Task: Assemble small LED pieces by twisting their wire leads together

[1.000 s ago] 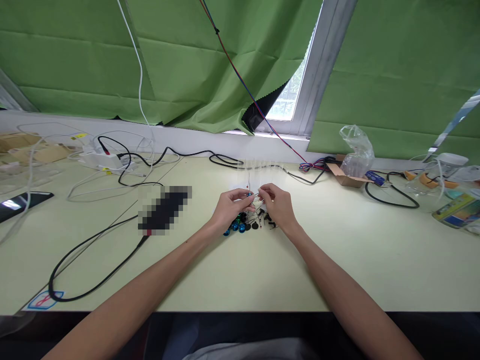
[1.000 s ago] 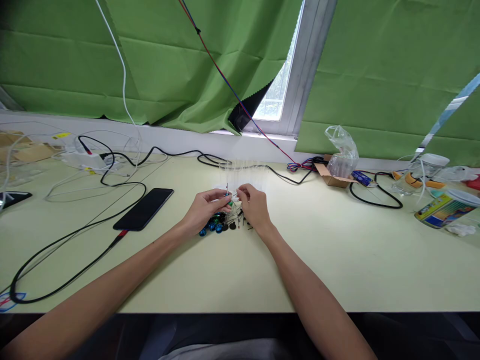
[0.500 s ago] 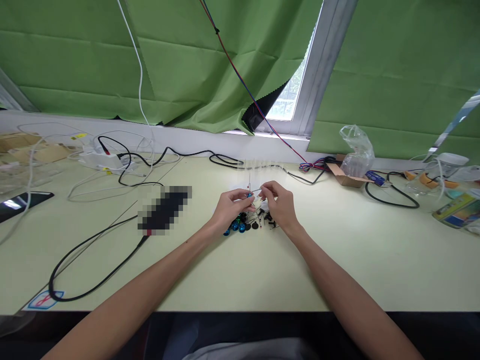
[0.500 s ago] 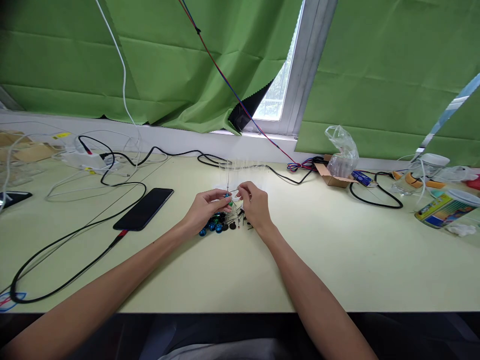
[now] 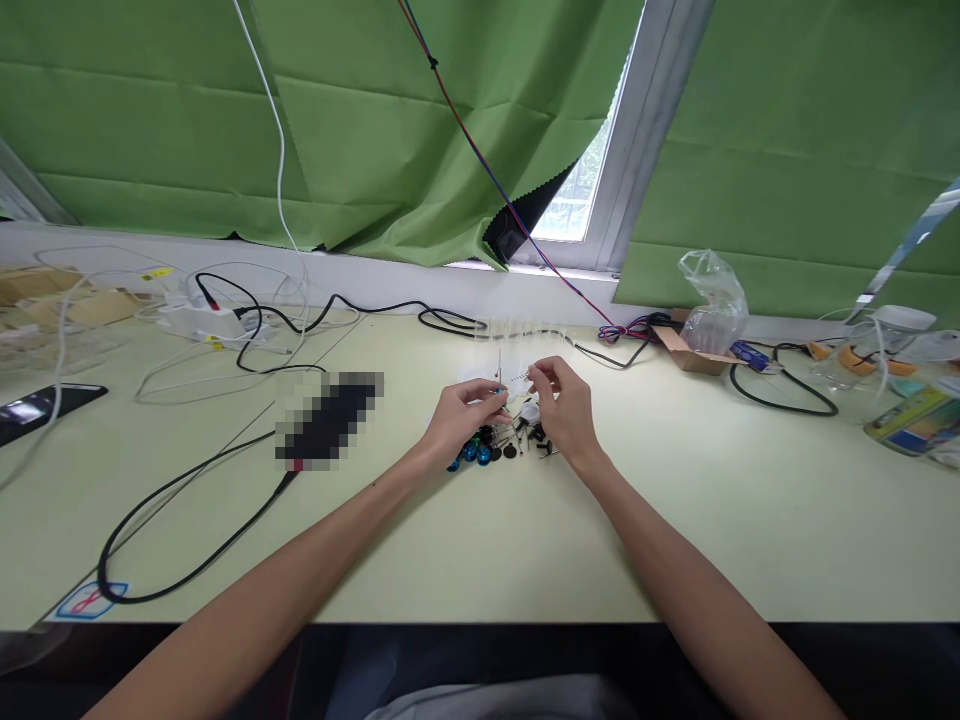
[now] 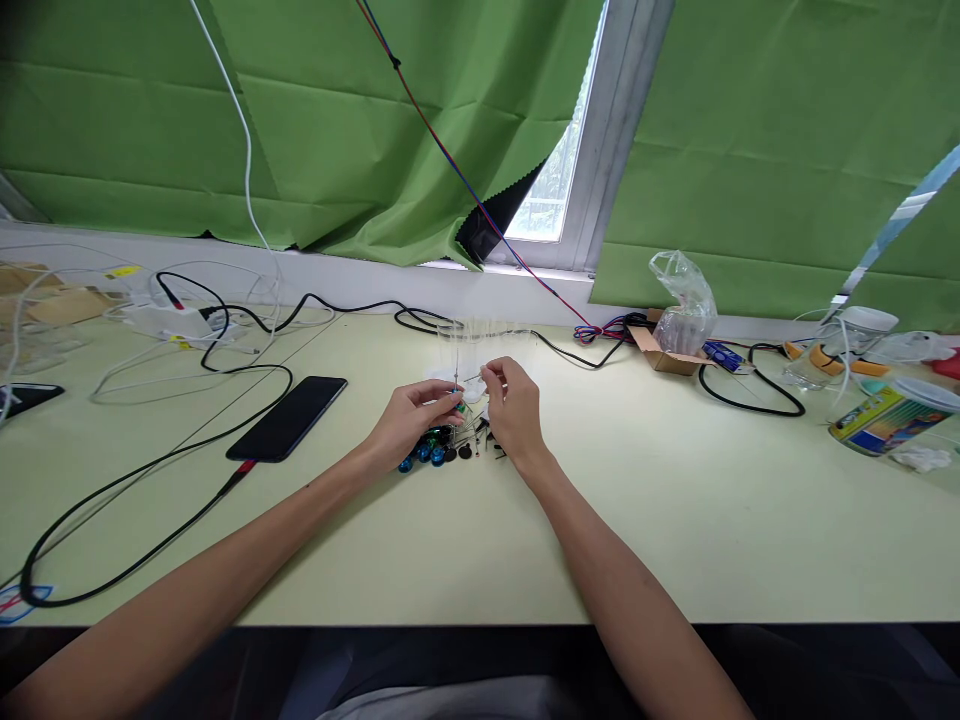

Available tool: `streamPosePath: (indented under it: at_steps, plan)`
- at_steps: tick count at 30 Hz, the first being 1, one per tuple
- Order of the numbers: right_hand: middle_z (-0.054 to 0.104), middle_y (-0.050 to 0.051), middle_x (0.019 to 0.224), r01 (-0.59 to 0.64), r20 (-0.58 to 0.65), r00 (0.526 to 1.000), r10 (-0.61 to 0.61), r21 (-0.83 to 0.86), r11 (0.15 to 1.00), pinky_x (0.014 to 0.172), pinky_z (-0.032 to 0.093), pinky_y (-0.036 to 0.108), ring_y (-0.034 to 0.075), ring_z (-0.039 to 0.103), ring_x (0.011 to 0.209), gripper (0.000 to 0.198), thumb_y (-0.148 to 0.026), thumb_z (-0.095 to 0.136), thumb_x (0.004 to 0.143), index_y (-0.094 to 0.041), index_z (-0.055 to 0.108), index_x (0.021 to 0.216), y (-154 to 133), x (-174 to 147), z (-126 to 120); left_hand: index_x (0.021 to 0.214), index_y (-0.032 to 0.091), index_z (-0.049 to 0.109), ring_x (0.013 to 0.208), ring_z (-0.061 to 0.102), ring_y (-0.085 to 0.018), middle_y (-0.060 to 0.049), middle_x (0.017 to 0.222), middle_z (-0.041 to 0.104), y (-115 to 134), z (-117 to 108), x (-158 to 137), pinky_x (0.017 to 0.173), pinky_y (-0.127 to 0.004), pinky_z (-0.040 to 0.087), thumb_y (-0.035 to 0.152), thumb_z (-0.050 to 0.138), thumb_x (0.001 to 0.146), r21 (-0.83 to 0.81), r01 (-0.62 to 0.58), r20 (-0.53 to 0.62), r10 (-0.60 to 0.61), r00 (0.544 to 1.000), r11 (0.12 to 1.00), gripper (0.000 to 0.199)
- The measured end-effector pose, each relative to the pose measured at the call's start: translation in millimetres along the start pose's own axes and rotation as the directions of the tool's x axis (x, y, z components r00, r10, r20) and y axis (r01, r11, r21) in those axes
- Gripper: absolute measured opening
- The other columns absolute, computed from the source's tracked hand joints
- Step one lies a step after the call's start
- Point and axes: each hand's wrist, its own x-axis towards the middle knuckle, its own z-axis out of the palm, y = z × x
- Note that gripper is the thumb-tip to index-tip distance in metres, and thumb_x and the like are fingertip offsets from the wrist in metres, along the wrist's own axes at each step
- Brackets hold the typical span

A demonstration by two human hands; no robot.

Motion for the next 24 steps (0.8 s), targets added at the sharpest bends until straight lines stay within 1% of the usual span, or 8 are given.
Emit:
streamPosePath:
  at_steps: [4,8,14,24]
  plan:
    - [0.062,0.002,0.078,0.005,-0.007,1.000,-0.006,-0.022,1.000,0.066,0.047,0.027,0.015,0.060,0.071,0.018,-0.031,0.045,0.093,-0.020,0.056,0.085,0.2,-0.1,0.0,0.093,0.015,0.070,0.069,0.069,-0.018,-0.005,0.080,0.069,0.7,0.8,0.1,0.081,-0.036,0.058,0.043,0.079,0.067,0.010,0.008,-0.006,-0.008,1.000,1.000,0.040]
    - [0.062,0.002,0.074,0.023,0.015,1.000,-0.022,-0.039,0.999,0.062,0.045,0.026,0.015,0.058,0.068,0.019,-0.031,0.046,0.093,-0.020,0.057,0.082,-0.8,-0.6,0.1,0.092,0.015,0.070,0.070,0.069,-0.019,-0.005,0.080,0.069,1.8,1.6,-0.5,0.081,-0.037,0.058,0.042,0.080,0.066,0.008,0.016,-0.014,-0.016,1.000,1.000,0.039]
    - [0.065,0.002,0.077,0.051,0.068,0.997,-0.047,-0.065,0.997,0.059,0.045,0.025,0.015,0.057,0.068,0.019,-0.032,0.048,0.091,-0.020,0.060,0.082,-2.9,-1.8,-0.5,0.094,0.016,0.070,0.070,0.070,-0.018,-0.005,0.087,0.068,-1.2,0.4,1.0,0.082,-0.037,0.058,0.043,0.079,0.067,0.011,0.008,-0.022,-0.008,1.000,1.000,0.039]
    - [0.064,0.002,0.074,0.080,0.073,0.995,-0.075,-0.075,0.994,0.059,0.045,0.026,0.014,0.056,0.066,0.019,-0.030,0.048,0.091,-0.020,0.060,0.080,-2.1,-1.7,-0.3,0.094,0.017,0.069,0.069,0.070,-0.019,-0.004,0.086,0.067,-2.2,0.2,1.4,0.083,-0.038,0.058,0.042,0.080,0.067,0.008,0.010,-0.018,-0.009,1.000,1.000,0.038]
